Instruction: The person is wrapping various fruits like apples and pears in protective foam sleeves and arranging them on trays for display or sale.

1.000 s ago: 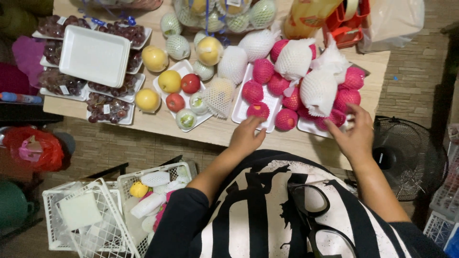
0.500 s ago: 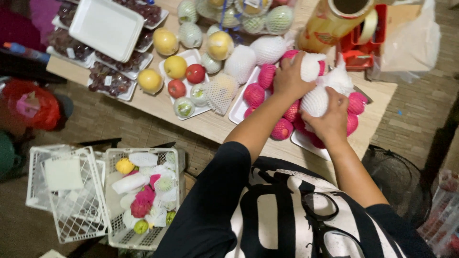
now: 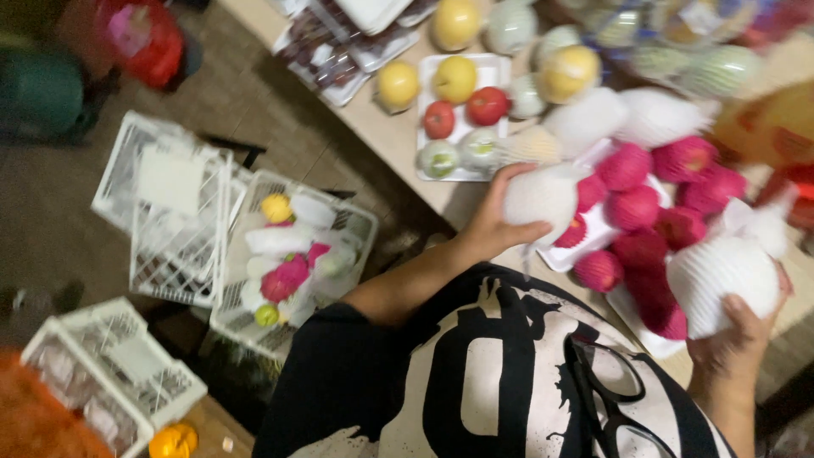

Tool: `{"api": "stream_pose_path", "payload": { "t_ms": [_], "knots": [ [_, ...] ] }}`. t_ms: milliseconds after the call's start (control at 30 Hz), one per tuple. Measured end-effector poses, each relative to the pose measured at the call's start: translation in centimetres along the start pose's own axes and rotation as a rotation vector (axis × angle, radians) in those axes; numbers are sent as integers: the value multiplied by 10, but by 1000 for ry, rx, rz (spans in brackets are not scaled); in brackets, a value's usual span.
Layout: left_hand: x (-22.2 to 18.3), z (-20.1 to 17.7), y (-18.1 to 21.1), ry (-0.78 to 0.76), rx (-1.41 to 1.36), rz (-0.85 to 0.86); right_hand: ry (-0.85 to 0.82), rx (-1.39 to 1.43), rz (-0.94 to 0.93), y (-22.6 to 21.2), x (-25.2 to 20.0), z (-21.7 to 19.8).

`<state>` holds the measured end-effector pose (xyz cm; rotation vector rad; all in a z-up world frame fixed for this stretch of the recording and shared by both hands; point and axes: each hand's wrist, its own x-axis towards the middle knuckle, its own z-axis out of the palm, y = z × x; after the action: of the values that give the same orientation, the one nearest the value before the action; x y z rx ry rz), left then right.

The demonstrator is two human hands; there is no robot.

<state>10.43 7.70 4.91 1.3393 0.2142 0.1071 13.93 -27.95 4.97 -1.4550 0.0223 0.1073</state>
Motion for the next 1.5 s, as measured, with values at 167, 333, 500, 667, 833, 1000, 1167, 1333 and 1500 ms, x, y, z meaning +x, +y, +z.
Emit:
{"api": "stream_pose_path", "payload": {
  "t_ms": [167,333,500,667,833,1000,1167,1333,1500],
  "knots": [
    [-111,-99,-19,528,-7,-200,-226,237,429,8,27,96],
    [-198,-149,-27,1204,-51,-475,-764,-138,503,41,11,249],
    [-262,-241,-108,1550,10,-477,-932,-162,909,134,-61,383],
    [-288,-309,-144,1685,295,-579,-922,-175,1029,187,-119,459],
    [-288,-353,-139,1584,507,-941,-1161,-337,868,173,-104,465],
    [-175,-338,-106,1160,1015,21,-868,-424,85,98,-9,421],
    [-18,-277,-39,538,1104,215,-395,-781,-615,70,132,386],
    [101,-239,-29,62,1700,89,-291,-1094,-674,58,219,423],
    [138,-240,-38,-34,1710,-42,-321,-1441,298,27,231,481]
  ]
}}
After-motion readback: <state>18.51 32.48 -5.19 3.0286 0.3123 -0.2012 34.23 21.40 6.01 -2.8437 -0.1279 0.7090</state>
